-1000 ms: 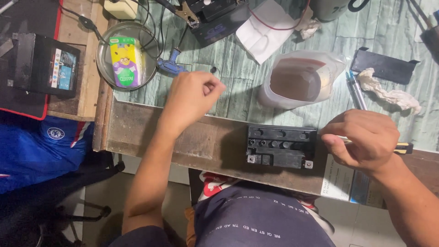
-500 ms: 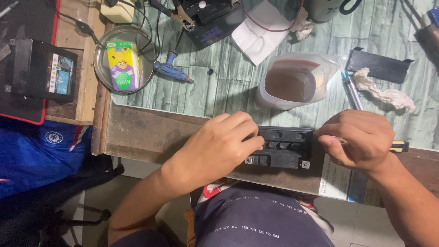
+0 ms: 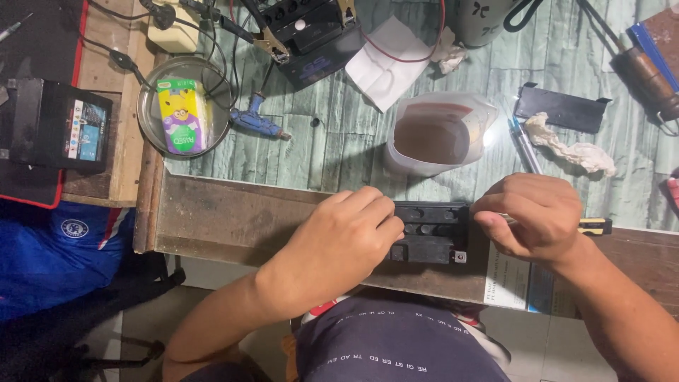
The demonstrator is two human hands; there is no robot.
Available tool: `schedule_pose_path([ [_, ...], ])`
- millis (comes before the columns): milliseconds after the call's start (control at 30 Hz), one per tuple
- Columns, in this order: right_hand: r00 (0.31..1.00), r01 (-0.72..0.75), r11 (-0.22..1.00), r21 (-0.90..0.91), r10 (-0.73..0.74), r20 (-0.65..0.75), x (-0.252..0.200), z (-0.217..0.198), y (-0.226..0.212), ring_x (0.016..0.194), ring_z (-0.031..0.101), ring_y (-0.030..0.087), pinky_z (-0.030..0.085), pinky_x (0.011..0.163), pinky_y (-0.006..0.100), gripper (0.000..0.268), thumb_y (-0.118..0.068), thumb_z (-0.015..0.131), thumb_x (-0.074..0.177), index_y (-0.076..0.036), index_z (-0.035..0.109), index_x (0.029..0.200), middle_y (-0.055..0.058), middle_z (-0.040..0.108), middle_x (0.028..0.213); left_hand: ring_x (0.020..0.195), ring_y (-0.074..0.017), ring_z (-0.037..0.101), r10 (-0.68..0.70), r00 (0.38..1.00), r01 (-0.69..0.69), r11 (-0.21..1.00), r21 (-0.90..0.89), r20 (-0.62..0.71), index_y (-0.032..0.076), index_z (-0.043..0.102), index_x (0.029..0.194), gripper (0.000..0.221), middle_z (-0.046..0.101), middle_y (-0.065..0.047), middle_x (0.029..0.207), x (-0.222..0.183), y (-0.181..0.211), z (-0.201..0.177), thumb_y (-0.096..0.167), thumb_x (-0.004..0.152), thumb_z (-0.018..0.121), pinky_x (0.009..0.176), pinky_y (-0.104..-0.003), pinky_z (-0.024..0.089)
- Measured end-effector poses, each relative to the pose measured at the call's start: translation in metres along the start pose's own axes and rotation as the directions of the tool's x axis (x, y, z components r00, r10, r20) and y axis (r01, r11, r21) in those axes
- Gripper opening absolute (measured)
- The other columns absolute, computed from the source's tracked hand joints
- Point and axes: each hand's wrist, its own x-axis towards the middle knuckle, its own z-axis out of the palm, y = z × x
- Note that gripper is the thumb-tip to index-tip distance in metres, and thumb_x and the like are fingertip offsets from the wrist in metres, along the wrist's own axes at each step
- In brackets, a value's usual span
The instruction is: Performing maintenance on a lead-acid battery by filling cells with liquid using a syringe and applying a label.
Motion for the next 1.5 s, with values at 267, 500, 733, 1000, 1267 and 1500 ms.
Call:
schedule_pose_path([
  [267, 1.000, -0.014, 1.000, 0.003, 0.014, -0.013, 0.001, -0.004, -0.002, 0.046, 0.050, 0.022, 0.038, 0.045, 0.030, 0.033, -0.017, 0.053, 0.099, -0.001, 0.065, 0.072, 0.008, 0.057, 0.058, 0.083, -0.0218, 0.056, -0.021, 0.996, 0.031, 0.994, -0.102, 0.090, 0.010, 0.065, 0.081, 0.019, 0.057, -0.005, 0.083, -0.002, -0.006, -0.007, 0.009, 0.098, 0.074, 0.060, -0.035, 0.046],
  [500, 1.000, 0.015, 1.000, -0.001, -0.015, -0.022, 0.002, -0.003, -0.002, 0.045, 0.051, 0.020, 0.039, 0.044, 0.029, 0.034, -0.017, 0.055, 0.098, -0.002, 0.066, 0.071, 0.008, 0.057, 0.057, 0.082, -0.0215, 0.052, -0.001, 0.992, 0.009, 0.998, -0.062, 0.124, 0.010, 0.061, 0.080, 0.021, 0.054, -0.004, 0.080, -0.003, -0.004, -0.006, -0.003, 0.096, 0.065, 0.064, -0.035, 0.046],
  [733, 0.999, 0.033, 0.999, -0.001, -0.033, -0.036, 0.002, -0.002, -0.002, 0.045, 0.054, 0.019, 0.041, 0.043, 0.028, 0.036, -0.019, 0.055, 0.098, -0.001, 0.066, 0.069, 0.009, 0.058, 0.056, 0.075, -0.0207, 0.051, -0.022, 0.997, 0.020, 0.999, 0.031, 0.079, 0.013, 0.052, 0.072, 0.029, 0.051, -0.003, 0.074, -0.005, 0.004, -0.004, -0.011, 0.085, 0.060, 0.063, -0.035, 0.045],
  [1000, 1.000, 0.022, 1.000, 0.002, -0.022, -0.019, 0.003, -0.003, -0.004, 0.045, 0.052, 0.020, 0.038, 0.043, 0.029, 0.035, -0.018, 0.055, 0.098, -0.001, 0.066, 0.070, 0.008, 0.057, 0.057, 0.073, -0.0204, 0.058, -0.141, 0.983, 0.155, 0.979, -0.130, 0.114, 0.010, 0.062, 0.076, 0.025, 0.058, -0.002, 0.074, 0.006, -0.007, -0.003, 0.015, 0.094, 0.079, 0.053, -0.035, 0.050],
  [1267, 1.000, 0.014, 1.000, 0.003, -0.014, 0.004, 0.004, -0.004, -0.004, 0.046, 0.053, 0.021, 0.040, 0.044, 0.029, 0.033, -0.017, 0.054, 0.098, -0.001, 0.066, 0.072, 0.009, 0.060, 0.059, 0.067, -0.0243, 0.069, -0.155, 0.932, 0.225, 0.956, -0.188, 0.327, 0.015, 0.074, 0.081, 0.008, 0.069, 0.000, 0.074, 0.034, -0.023, 0.003, 0.014, 0.088, 0.079, 0.053, -0.046, 0.053],
  [1500, 1.000, 0.023, 1.000, -0.017, -0.023, -0.016, 0.001, -0.004, -0.002, 0.045, 0.053, 0.020, 0.040, 0.043, 0.029, 0.036, -0.018, 0.053, 0.099, -0.001, 0.065, 0.070, 0.009, 0.059, 0.057, 0.073, -0.0093, 0.073, -0.247, 0.909, 0.336, 0.911, -0.240, 0.336, 0.017, 0.078, 0.100, 0.015, 0.079, 0.002, 0.088, 0.017, -0.052, -0.017, 0.025, 0.100, 0.066, 0.059, -0.022, 0.059],
])
